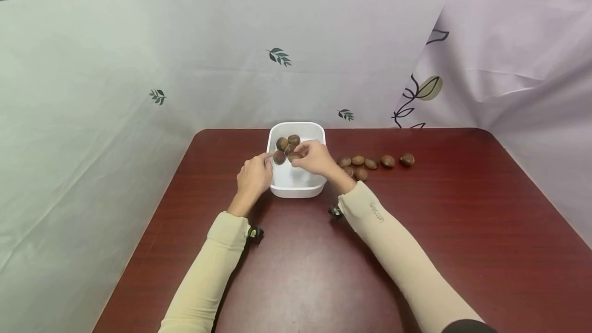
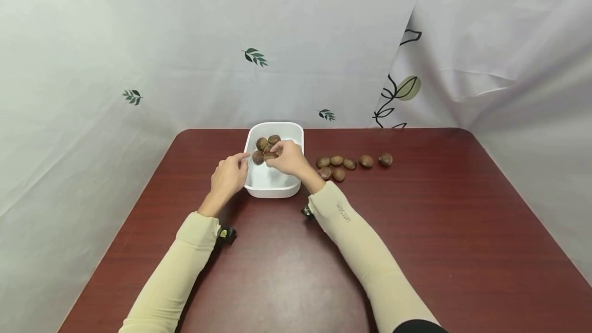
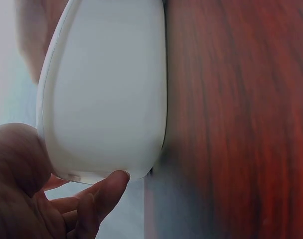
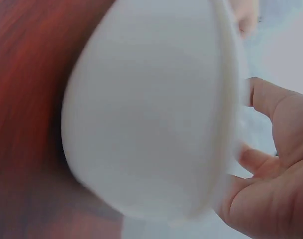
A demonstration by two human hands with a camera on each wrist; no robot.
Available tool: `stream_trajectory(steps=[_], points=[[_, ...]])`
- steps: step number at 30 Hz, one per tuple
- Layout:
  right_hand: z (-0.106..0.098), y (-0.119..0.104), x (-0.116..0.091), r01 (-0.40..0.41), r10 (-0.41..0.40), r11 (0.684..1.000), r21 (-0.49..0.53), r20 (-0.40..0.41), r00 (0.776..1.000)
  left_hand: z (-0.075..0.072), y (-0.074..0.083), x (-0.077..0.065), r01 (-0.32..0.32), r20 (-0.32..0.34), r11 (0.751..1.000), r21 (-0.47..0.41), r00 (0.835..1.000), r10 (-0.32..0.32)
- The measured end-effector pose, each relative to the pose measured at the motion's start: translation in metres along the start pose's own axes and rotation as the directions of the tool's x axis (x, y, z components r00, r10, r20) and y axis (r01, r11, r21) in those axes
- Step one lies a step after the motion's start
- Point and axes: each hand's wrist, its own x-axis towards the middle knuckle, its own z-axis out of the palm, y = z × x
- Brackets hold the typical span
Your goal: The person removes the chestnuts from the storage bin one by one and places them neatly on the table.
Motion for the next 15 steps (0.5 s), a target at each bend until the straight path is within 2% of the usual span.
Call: stream_trajectory(steps=[7,15], points=[[-0.041,0.015,-0.025,-0.024,0.025,1.000,0.017,-0.030,0.999,0.001,0.000,0.001,-0.004,-0.002,1.000,-0.009,1.000,0.004],[-0.081,0.044,-0.050,-0.068,0.064,0.996,-0.066,-0.064,0.996,0.002,-0.002,0.001,-0.010,0.001,1.000,-0.002,1.000,0.010]])
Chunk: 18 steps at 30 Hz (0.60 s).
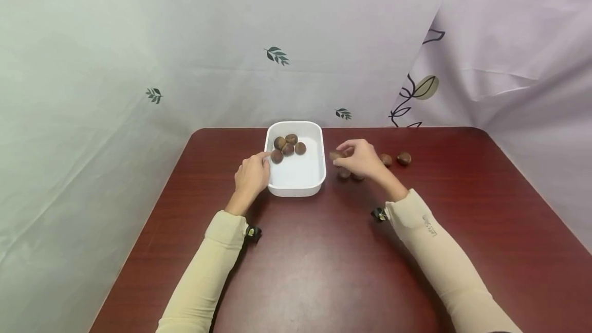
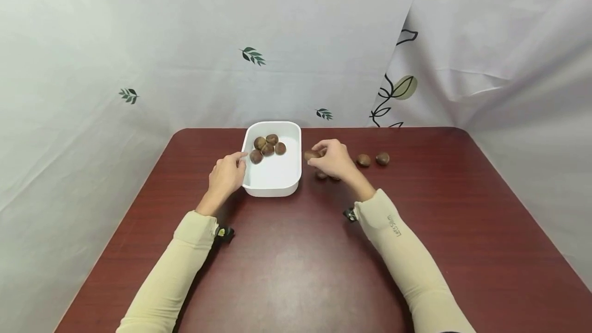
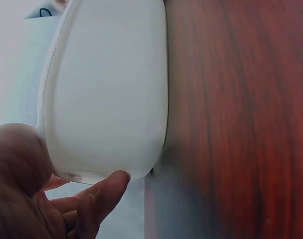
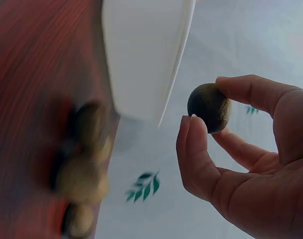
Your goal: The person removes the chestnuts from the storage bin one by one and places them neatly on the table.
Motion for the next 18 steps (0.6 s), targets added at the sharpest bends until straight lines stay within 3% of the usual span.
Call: stream_trajectory(steps=[18], points=[[-0.038,0.063,-0.023,-0.096,0.096,0.995,-0.008,0.016,0.995,-0.001,-0.002,0.000,0.000,0.008,1.000,-0.014,1.000,0.000]])
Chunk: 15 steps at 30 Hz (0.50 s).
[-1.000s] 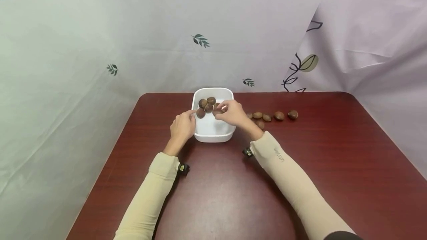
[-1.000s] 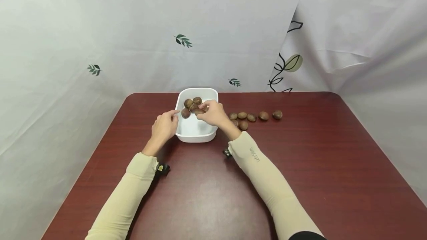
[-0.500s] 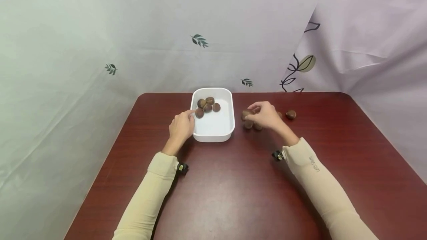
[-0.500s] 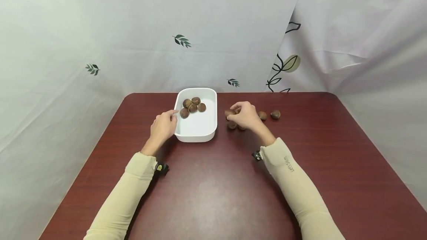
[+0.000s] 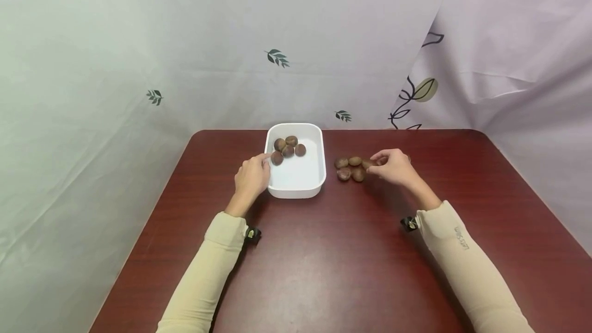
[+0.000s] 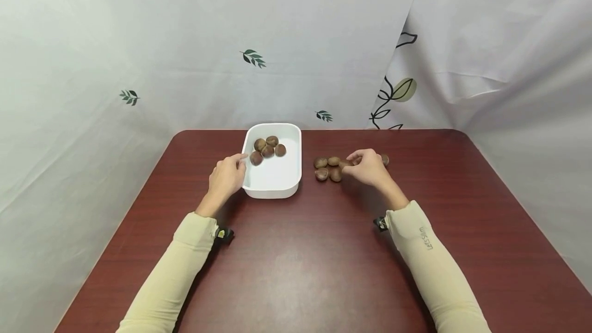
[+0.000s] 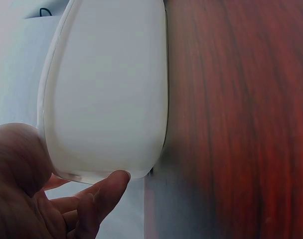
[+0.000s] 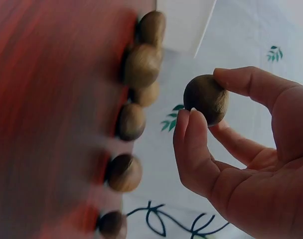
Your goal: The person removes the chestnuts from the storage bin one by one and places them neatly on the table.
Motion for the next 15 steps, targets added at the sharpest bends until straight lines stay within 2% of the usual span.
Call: stream_trajectory(steps=[9,15], points=[[-0.001,0.019,0.001,-0.047,0.047,0.999,0.003,0.049,0.998,0.000,0.000,0.000,0.005,0.008,1.000,0.003,1.000,-0.005],[0.002,0.025,0.002,-0.036,0.035,0.999,0.009,0.075,0.997,0.000,0.000,0.000,-0.006,0.000,1.000,-0.002,1.000,0.006]])
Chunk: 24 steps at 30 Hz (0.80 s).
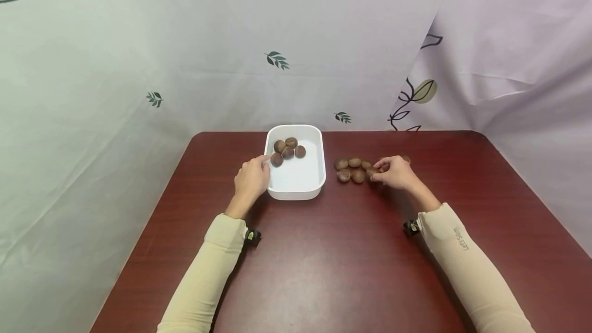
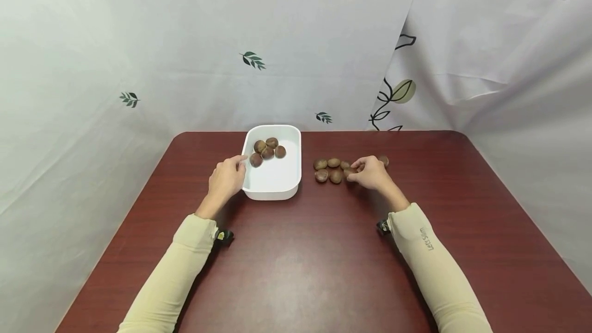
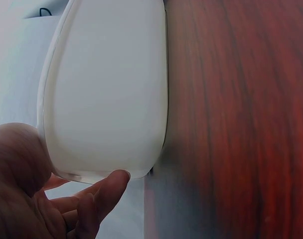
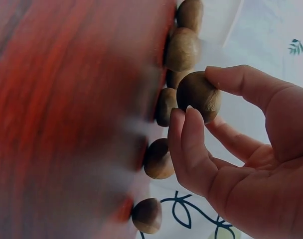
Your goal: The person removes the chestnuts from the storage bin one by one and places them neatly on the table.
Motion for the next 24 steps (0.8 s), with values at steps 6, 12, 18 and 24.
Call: stream_trajectory(steps=[6,12,18,24], points=[[0.0031,0.0039,0.0028,-0.007,0.007,0.999,-0.034,0.010,1.000,-0.0005,0.0002,-0.0002,-0.001,-0.006,1.000,0.007,1.000,0.001],[0.0052,0.0065,0.0048,-0.015,0.016,0.999,-0.047,0.026,1.000,-0.0001,0.0012,-0.0002,0.011,-0.003,1.000,0.005,1.000,-0.011],[0.0061,0.0071,0.0059,-0.011,0.012,0.999,-0.045,0.027,1.000,-0.0001,0.0018,0.0004,0.013,0.003,1.000,0.012,1.000,-0.013],[0.0059,0.0077,0.0044,-0.025,0.026,0.999,-0.031,0.033,0.999,-0.0005,0.0018,-0.0001,0.012,0.006,1.000,0.014,1.000,-0.012]])
